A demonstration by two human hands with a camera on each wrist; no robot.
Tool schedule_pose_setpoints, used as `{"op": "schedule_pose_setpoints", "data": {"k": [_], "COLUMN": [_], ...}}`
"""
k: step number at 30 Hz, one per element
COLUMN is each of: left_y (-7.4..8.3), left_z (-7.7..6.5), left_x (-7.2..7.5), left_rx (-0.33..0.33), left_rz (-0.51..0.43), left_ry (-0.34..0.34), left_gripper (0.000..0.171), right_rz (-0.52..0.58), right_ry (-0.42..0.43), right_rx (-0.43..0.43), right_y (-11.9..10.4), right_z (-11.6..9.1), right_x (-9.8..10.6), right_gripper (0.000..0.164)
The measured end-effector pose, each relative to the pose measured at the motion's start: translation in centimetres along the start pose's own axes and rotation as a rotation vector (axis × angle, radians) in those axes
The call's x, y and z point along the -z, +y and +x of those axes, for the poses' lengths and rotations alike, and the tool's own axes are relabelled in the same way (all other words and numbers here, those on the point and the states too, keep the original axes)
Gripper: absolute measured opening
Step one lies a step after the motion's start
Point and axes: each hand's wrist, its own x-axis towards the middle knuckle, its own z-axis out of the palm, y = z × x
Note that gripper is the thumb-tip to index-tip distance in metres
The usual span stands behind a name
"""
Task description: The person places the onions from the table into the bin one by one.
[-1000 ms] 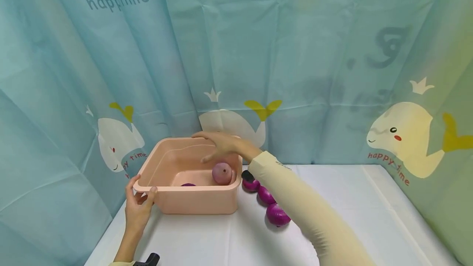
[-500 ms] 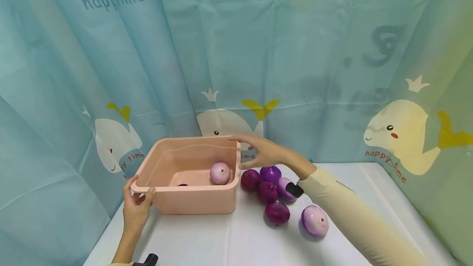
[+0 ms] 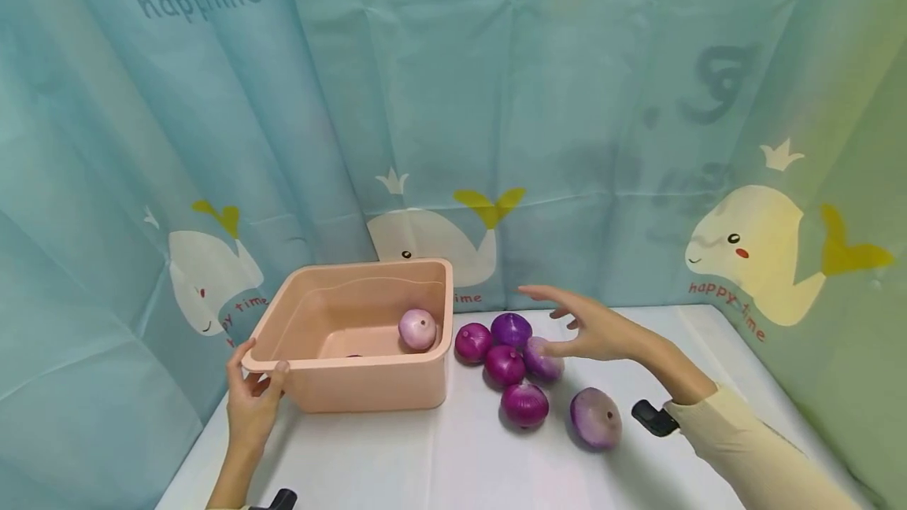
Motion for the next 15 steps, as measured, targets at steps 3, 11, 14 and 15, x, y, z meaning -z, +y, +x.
{"op": "schedule_pose_setpoints", "data": {"k": [3,11,14,15], "left_y": [0.0,0.1,0.2,0.1], "left_z": [-0.1,0.0,0.0,0.1], "left_x": [-0.1,-0.1,-0.1,-0.1], "left_rx": [-0.008,0.009,-0.001,-0.005], "left_rz": [0.004,0.021,0.027,0.033], "left_ry": [-0.003,0.005,0.01,0.011], "left_gripper": [0.073,0.072,0.072,0.072], "right_rz": [-0.011,-0.007,0.008,0.018], "right_ry": [0.022,0.027,0.023,0.02], "right_rx": [-0.024,-0.052,-0.07,-0.078], "right_y": [0.8,2.8,3.7,4.0], "right_z": [-1.8,-5.7,-7.0,-7.4], "right_x": [0.0,-1.2,-2.0,-2.3], "right_gripper": [0.083,0.075,0.071,0.07]}}
